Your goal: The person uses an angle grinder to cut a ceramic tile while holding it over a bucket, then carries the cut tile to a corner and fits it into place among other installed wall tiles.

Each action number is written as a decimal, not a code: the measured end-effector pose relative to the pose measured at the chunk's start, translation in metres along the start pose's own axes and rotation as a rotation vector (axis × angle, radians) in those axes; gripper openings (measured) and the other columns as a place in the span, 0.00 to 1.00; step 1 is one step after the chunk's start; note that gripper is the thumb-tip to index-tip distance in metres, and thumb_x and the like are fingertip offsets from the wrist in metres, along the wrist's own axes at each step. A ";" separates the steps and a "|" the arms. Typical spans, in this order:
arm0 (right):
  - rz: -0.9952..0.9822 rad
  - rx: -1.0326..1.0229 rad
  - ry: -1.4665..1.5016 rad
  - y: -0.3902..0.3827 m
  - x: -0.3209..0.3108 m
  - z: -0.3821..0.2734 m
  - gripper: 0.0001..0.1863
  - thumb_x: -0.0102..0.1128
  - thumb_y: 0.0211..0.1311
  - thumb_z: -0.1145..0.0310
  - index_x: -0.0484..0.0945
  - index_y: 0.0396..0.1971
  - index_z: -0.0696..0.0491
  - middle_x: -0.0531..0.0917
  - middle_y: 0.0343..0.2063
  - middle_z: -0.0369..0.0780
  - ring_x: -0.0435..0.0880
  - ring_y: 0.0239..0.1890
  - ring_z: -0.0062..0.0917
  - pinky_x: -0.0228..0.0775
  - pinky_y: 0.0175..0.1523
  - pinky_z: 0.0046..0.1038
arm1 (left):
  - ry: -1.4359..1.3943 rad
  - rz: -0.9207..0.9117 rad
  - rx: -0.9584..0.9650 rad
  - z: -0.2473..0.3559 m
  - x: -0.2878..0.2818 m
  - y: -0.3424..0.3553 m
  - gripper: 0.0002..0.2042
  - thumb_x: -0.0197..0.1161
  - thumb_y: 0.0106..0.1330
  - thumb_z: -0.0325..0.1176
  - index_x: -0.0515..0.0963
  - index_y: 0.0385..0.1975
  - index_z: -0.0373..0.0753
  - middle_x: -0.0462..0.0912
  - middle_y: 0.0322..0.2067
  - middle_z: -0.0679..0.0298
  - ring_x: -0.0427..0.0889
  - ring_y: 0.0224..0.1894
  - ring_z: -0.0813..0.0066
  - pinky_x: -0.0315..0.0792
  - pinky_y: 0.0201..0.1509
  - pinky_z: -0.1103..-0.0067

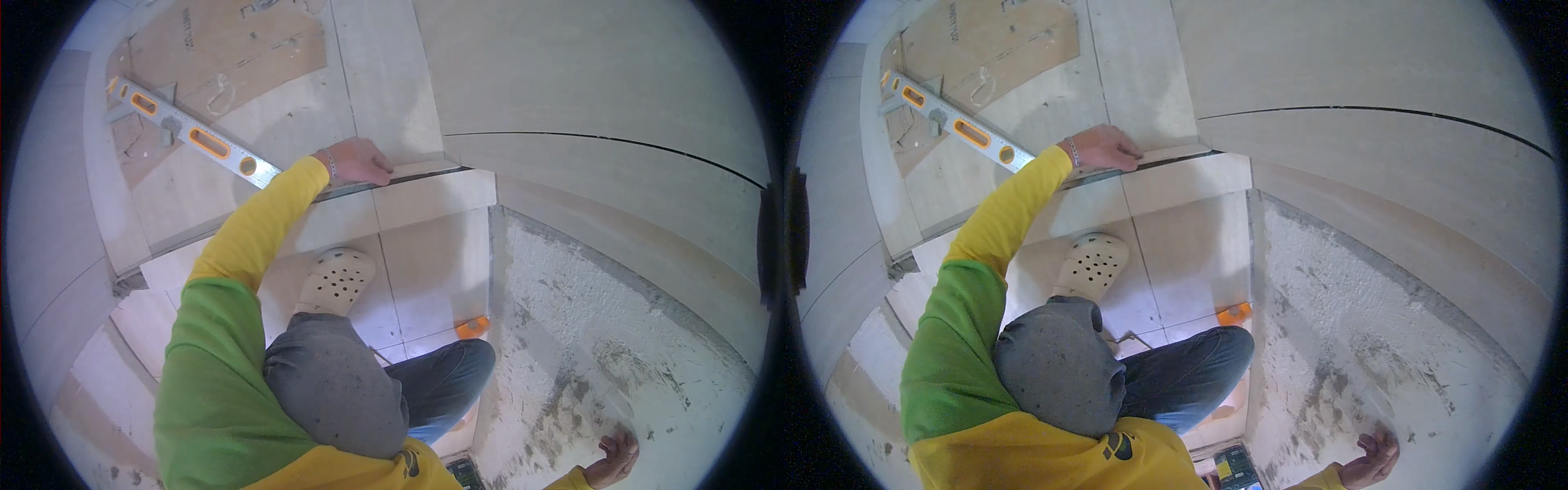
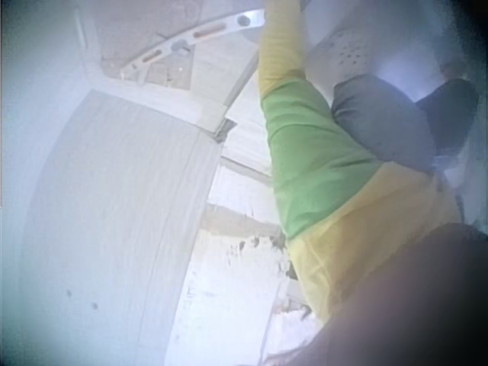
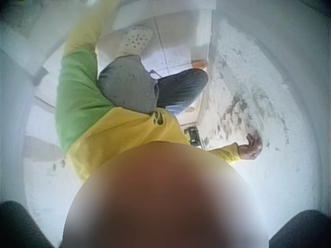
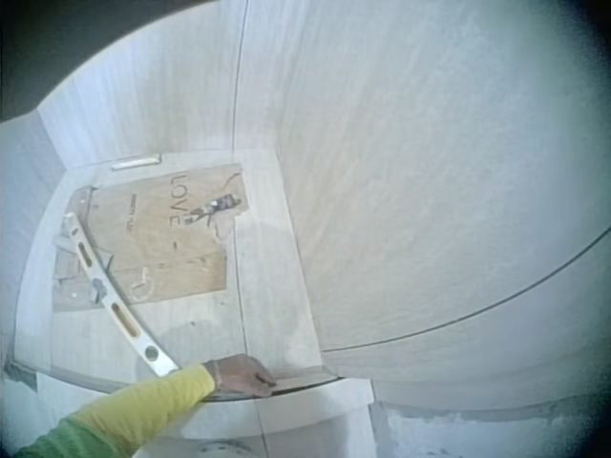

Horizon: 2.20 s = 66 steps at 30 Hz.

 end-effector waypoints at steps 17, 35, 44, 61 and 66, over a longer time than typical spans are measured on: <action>0.091 0.128 -0.042 -0.005 0.010 -0.013 0.26 0.54 0.68 0.48 0.78 0.42 0.61 0.83 0.29 0.41 0.81 0.22 0.23 0.70 0.27 0.20 | 0.399 0.519 0.050 0.037 0.021 -0.026 0.06 0.59 0.55 0.33 0.79 0.20 0.41 0.78 0.25 0.61 0.82 0.31 0.59 0.77 0.33 0.63; 0.035 0.000 0.099 -0.006 0.019 -0.035 0.26 0.59 0.65 0.56 0.77 0.38 0.71 0.84 0.31 0.59 0.85 0.22 0.41 0.83 0.24 0.30 | 0.437 0.562 0.173 0.040 0.032 -0.033 0.06 0.61 0.55 0.33 0.77 0.19 0.41 0.77 0.24 0.64 0.82 0.33 0.66 0.77 0.31 0.68; 0.044 0.008 0.123 -0.006 0.014 -0.029 0.24 0.58 0.64 0.59 0.77 0.38 0.71 0.84 0.32 0.60 0.85 0.22 0.42 0.83 0.24 0.31 | 0.429 0.567 0.212 0.044 0.033 -0.034 0.06 0.60 0.55 0.32 0.76 0.19 0.41 0.77 0.24 0.64 0.82 0.32 0.66 0.77 0.30 0.69; 0.037 -0.061 0.020 -0.006 0.017 -0.031 0.29 0.54 0.67 0.53 0.79 0.37 0.72 0.84 0.30 0.58 0.84 0.20 0.40 0.82 0.23 0.29 | 0.444 0.561 0.164 0.044 0.033 -0.032 0.06 0.60 0.55 0.32 0.76 0.19 0.41 0.77 0.24 0.63 0.82 0.34 0.65 0.78 0.32 0.68; 0.037 -0.061 0.023 -0.007 0.019 -0.032 0.29 0.54 0.67 0.53 0.78 0.37 0.72 0.84 0.30 0.59 0.83 0.19 0.41 0.81 0.22 0.29 | 0.422 0.546 0.135 0.042 0.035 -0.031 0.05 0.60 0.53 0.32 0.77 0.19 0.41 0.77 0.24 0.63 0.81 0.33 0.65 0.76 0.32 0.67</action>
Point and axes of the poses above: each hand's wrist, its own y-axis towards the middle knuckle, its own x-axis out of the palm, z = x × y, the point moved 5 cm from there along y, towards the middle knuckle
